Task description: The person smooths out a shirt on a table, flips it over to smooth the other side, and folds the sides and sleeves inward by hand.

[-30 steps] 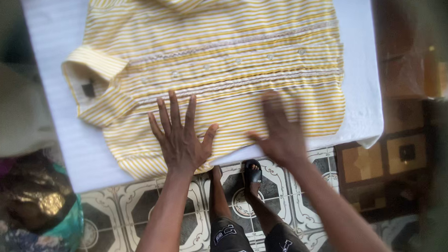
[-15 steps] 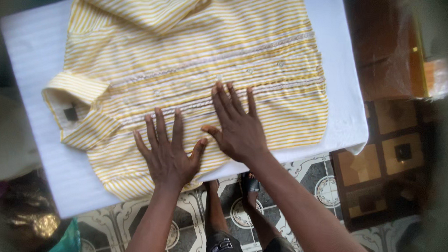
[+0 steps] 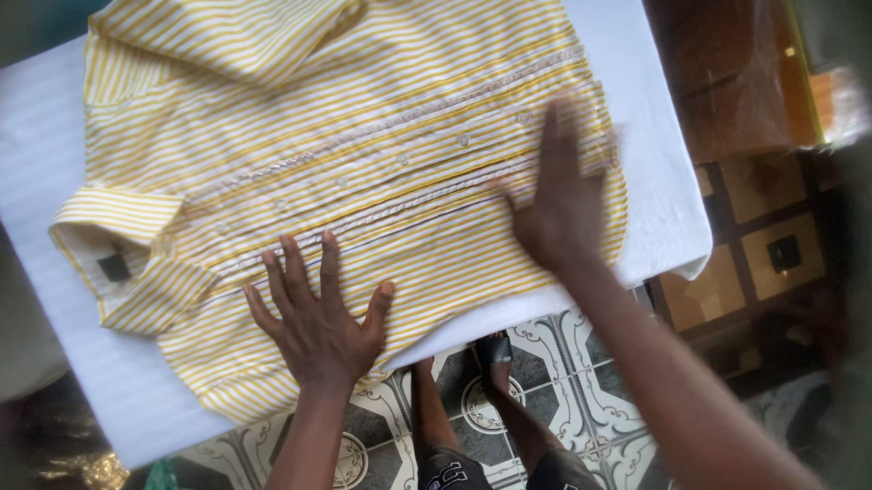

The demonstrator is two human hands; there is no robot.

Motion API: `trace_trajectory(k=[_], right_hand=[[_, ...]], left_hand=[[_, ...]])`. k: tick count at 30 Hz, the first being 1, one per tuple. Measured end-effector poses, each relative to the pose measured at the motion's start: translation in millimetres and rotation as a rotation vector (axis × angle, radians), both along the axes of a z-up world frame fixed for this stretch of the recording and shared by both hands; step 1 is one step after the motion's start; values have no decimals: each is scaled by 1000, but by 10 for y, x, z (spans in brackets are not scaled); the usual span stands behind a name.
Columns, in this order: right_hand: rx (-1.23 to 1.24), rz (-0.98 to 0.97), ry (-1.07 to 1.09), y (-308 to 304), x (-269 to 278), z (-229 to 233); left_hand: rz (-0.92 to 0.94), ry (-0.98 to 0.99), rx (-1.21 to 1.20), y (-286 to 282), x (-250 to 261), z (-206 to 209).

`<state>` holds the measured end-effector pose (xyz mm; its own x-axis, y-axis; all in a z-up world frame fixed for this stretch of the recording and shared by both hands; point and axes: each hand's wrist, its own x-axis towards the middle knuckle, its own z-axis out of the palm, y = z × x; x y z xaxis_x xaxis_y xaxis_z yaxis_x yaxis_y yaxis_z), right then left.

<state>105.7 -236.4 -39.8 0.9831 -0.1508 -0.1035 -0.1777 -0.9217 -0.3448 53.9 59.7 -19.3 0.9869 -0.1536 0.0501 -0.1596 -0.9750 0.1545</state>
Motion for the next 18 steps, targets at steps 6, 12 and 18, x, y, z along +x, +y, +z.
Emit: trace_trajectory(k=[6,12,18], right_hand=[[-37,502,-129,984,-139,11],[-90,171,99,-236,-70,-94],[-96,-203,115,-760,28,-33]], left_hand=[[24,70,29,-16,15,-5],[17,78,10,14,-11,-17],[34,93,6,6,46,-44]])
